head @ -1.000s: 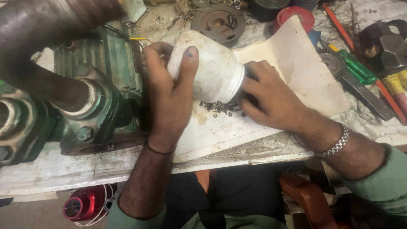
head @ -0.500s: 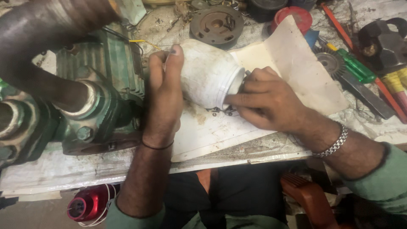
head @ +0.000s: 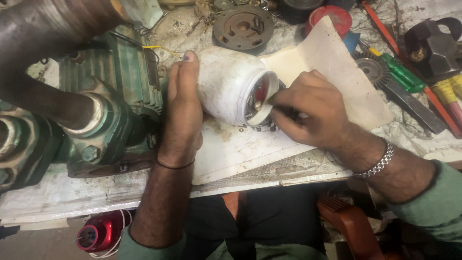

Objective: The person works at a cluttered workbench with a green pump motor. They pour screws and bolts from a white jar onto a sheet of paper, spread the fasteners out by hand, sort through them, and transfer them into a small container.

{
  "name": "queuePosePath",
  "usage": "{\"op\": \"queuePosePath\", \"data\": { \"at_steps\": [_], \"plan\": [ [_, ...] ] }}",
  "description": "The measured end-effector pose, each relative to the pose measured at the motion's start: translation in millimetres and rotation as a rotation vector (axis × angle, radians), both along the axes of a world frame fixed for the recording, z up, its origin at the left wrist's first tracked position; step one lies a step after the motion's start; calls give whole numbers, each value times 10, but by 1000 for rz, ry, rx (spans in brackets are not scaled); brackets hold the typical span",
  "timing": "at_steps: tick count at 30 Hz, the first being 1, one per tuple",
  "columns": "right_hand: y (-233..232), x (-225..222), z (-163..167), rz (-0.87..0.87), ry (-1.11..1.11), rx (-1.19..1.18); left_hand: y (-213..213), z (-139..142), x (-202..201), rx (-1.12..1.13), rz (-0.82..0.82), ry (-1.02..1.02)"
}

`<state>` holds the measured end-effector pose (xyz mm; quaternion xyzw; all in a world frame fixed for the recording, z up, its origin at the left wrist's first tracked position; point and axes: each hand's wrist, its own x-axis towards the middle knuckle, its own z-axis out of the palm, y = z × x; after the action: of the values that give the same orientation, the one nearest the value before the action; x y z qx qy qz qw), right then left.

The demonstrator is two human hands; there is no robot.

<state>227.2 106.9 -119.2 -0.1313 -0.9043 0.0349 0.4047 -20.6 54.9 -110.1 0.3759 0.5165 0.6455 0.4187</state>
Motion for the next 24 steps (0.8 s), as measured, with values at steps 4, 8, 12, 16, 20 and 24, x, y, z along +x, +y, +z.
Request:
{"op": "queuePosePath", "data": {
  "at_steps": [4,8,12,16,20,24],
  "plan": [
    [34,-35,-8,-1,-58,74,-8,8,0,3,-24,1],
    [41,-37,-44,6,-97,66,-23,8,6,-5,-48,-11],
    [41,-20,-88,-26,-151,51,-23,5,10,14,-80,-20],
    [43,-19,-122,-57,-154,19,-8,-5,9,1,-83,-20],
    [32,-26,-130,-60,-155,13,5,-25,15,-24,-70,-28],
    [23,-18,-98,-6,-94,41,9,-39,13,2,-87,-57]
  ]
}}
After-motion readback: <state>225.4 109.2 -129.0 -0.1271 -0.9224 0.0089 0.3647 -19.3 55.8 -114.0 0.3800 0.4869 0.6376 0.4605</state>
